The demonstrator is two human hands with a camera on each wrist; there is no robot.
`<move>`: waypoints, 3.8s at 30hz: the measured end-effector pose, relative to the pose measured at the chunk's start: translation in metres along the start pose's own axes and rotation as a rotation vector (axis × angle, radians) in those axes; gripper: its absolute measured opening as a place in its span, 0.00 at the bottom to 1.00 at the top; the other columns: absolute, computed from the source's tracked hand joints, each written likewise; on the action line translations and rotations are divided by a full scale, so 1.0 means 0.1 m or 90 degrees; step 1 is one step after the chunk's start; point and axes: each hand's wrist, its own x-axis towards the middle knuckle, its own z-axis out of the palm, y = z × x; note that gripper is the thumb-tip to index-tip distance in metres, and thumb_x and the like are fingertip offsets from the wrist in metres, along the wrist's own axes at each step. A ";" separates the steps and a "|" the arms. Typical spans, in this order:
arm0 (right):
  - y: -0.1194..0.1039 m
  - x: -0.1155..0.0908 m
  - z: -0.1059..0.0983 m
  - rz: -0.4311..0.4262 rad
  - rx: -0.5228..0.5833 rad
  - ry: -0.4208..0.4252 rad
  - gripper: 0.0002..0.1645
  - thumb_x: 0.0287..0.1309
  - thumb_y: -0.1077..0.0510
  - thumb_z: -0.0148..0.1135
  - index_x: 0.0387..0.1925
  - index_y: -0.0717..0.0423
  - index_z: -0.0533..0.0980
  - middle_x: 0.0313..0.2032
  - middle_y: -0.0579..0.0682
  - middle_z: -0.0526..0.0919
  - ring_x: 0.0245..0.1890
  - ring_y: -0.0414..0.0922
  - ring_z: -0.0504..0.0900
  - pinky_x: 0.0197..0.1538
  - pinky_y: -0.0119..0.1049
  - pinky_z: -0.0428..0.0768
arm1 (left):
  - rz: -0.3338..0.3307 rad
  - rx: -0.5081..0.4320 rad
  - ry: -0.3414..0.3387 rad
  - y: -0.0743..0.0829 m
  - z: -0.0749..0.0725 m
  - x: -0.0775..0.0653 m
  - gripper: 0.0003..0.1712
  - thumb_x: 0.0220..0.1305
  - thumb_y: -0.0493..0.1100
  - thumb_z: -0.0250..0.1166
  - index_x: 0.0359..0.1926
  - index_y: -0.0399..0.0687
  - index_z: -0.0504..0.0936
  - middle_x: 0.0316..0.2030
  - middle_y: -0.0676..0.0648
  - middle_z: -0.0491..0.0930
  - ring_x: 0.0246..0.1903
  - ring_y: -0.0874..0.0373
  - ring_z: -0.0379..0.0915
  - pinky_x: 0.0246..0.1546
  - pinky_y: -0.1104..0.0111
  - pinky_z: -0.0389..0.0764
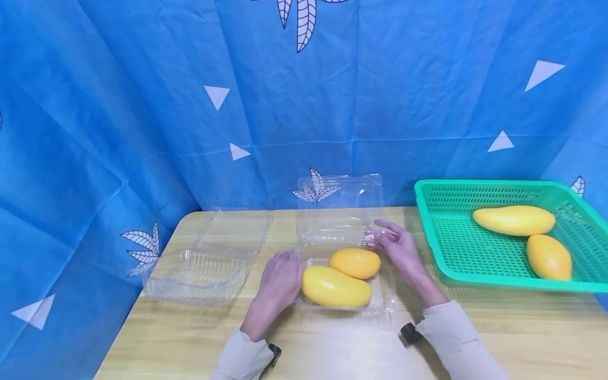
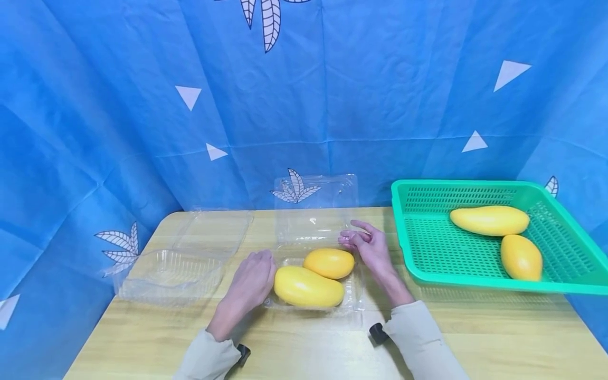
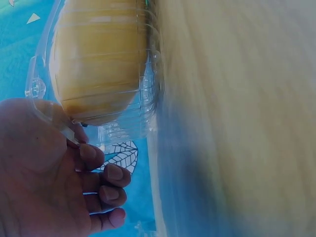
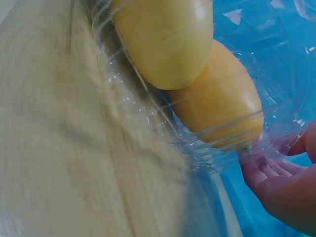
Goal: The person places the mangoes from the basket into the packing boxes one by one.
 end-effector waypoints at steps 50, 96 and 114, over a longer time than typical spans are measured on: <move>-0.02 0.03 -0.12 -0.130 -0.095 -0.104 0.20 0.70 0.70 0.56 0.62 0.65 0.72 0.64 0.62 0.74 0.65 0.60 0.74 0.59 0.31 0.78 | -0.064 -0.454 -0.149 -0.39 -0.14 0.11 0.23 0.85 0.47 0.39 0.43 0.39 0.76 0.27 0.45 0.76 0.27 0.55 0.73 0.32 0.60 0.79; -0.26 -0.13 -0.14 -0.197 -0.207 -0.044 0.29 0.62 0.78 0.48 0.66 0.71 0.68 0.69 0.67 0.67 0.76 0.61 0.57 0.75 0.53 0.56 | -0.071 -0.749 -0.390 -0.50 -0.32 0.09 0.12 0.74 0.34 0.57 0.48 0.23 0.73 0.29 0.43 0.82 0.25 0.59 0.71 0.28 0.72 0.76; -0.62 -0.72 0.49 -0.238 -0.157 -0.197 0.15 0.66 0.75 0.56 0.52 0.69 0.77 0.48 0.63 0.83 0.48 0.58 0.85 0.53 0.40 0.83 | -0.097 -0.811 -0.314 -0.57 -0.21 0.13 0.11 0.76 0.35 0.56 0.46 0.25 0.73 0.29 0.45 0.80 0.27 0.60 0.70 0.29 0.73 0.75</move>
